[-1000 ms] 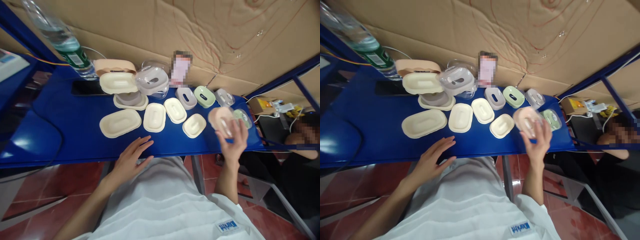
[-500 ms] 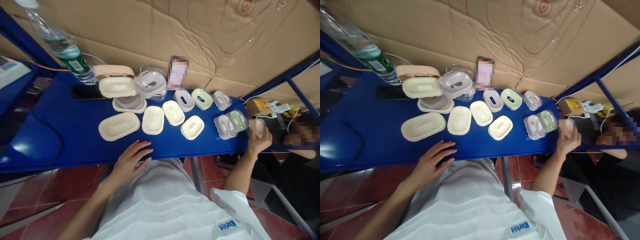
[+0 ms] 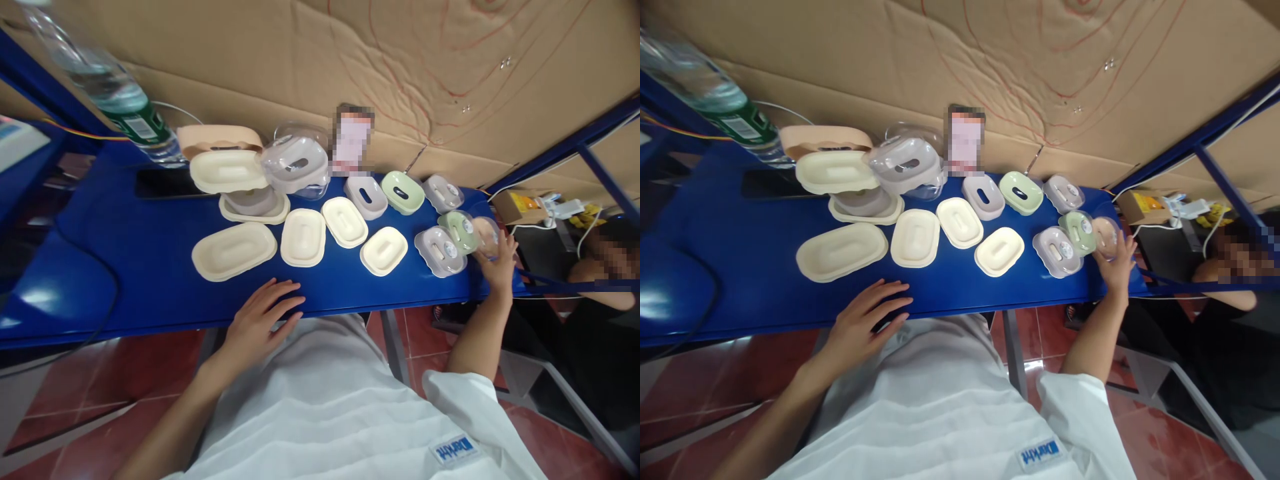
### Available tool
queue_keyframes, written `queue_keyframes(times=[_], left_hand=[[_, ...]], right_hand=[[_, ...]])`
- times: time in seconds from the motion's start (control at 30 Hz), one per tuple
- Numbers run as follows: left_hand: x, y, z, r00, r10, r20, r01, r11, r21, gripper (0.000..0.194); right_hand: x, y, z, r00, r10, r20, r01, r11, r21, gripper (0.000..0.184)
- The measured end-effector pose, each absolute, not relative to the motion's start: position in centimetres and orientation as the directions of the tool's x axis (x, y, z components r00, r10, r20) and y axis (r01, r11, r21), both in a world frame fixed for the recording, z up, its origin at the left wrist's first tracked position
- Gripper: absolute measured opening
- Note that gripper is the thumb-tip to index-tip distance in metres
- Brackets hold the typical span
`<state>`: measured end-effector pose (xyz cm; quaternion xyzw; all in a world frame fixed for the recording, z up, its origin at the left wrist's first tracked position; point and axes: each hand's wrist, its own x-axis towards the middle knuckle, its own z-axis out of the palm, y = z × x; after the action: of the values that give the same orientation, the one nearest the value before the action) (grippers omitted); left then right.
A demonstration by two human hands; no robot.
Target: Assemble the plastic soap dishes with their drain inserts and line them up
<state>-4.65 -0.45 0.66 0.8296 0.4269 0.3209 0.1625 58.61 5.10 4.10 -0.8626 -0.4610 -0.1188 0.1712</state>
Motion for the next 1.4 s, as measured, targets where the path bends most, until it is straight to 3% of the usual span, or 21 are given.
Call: queue_keyframes(times=[0.13,0.23,0.3,0.37,0.47,0.57,0.67,0.77,0.83,0.9,1.0,1.1,1.17,1.23,1.3,1.4], left_hand=[[-4.6,-0.5,0.6,0.427,0.813,0.396,0.614,-0.583,0.532,0.025],[-4.6,-0.5,0.7,0.433,0.804,0.407,0.604,-0.594,0.531,0.024],[-4.5,-0.5,0.8,0.437,0.804,0.403,0.601,-0.594,0.534,0.024],[-4.4,-0.5,0.9,0.438,0.806,0.398,0.610,-0.592,0.527,0.024],[-4.5,-0.4,0.9,0.446,0.795,0.412,0.613,-0.607,0.506,0.023],[-4.6,-0.5,1.0,0.463,0.785,0.412,0.605,-0.619,0.501,0.023],[-4.1,-0.9,1.7,0.499,0.775,0.388,0.616,-0.632,0.471,0.028],[-2.2,-1.0,3.0,0.623,0.704,0.341,0.582,-0.708,0.400,0.041],[-0.6,-0.6,3.7,0.697,0.647,0.310,0.543,-0.758,0.362,0.050],[0.6,0.0,4.0,0.719,0.633,0.288,0.544,-0.770,0.333,0.053],[0.7,0.7,3.6,0.712,0.654,0.255,0.578,-0.752,0.317,0.039],[-1.1,0.8,2.8,0.688,0.672,0.274,0.562,-0.732,0.384,0.025],[-2.6,0.5,2.3,0.652,0.685,0.325,0.529,-0.718,0.453,0.025],[-3.6,0.2,1.8,0.588,0.708,0.392,0.511,-0.701,0.498,0.033],[-4.0,0.1,1.5,0.507,0.747,0.431,0.531,-0.664,0.526,0.044],[-3.6,0.0,1.3,0.406,0.804,0.435,0.578,-0.594,0.559,0.063]], right_hand=[[54.9,5.9,7.0,0.476,0.751,0.458,0.878,-0.437,-0.195,0.075],[48.8,7.6,9.3,0.213,0.785,0.581,0.973,-0.117,-0.198,0.063],[44.0,9.3,10.3,-0.008,0.886,0.463,0.977,0.106,-0.187,0.055],[39.5,11.2,10.5,-0.168,0.942,0.289,0.962,0.221,-0.160,0.050],[34.9,13.0,9.7,-0.207,0.973,0.100,0.975,0.214,-0.066,0.053],[32.5,12.6,8.3,-0.145,0.989,0.022,0.989,0.145,0.007,0.059],[31.1,10.7,7.8,-0.117,0.993,0.011,0.993,0.117,-0.017,0.061],[30.3,9.5,8.5,-0.173,0.985,-0.011,0.978,0.171,-0.116,0.058],[30.2,10.0,9.0,-0.200,0.979,0.040,0.968,0.204,-0.148,0.052],[30.8,11.5,9.2,-0.132,0.980,0.147,0.984,0.147,-0.098,0.050],[32.3,14.5,8.6,0.020,0.977,0.214,1.000,-0.016,-0.021,0.052],[34.0,16.5,7.9,0.084,0.977,0.194,0.996,-0.079,-0.038,0.044],[34.6,16.2,8.1,0.118,0.962,0.247,0.992,-0.101,-0.080,0.043],[34.3,14.5,8.7,0.106,0.919,0.381,0.983,-0.040,-0.176,0.042],[32.7,11.3,9.1,0.017,0.851,0.524,0.955,0.142,-0.262,0.037],[28.9,5.3,8.4,-0.197,0.799,0.569,0.885,0.395,-0.248,0.028]])
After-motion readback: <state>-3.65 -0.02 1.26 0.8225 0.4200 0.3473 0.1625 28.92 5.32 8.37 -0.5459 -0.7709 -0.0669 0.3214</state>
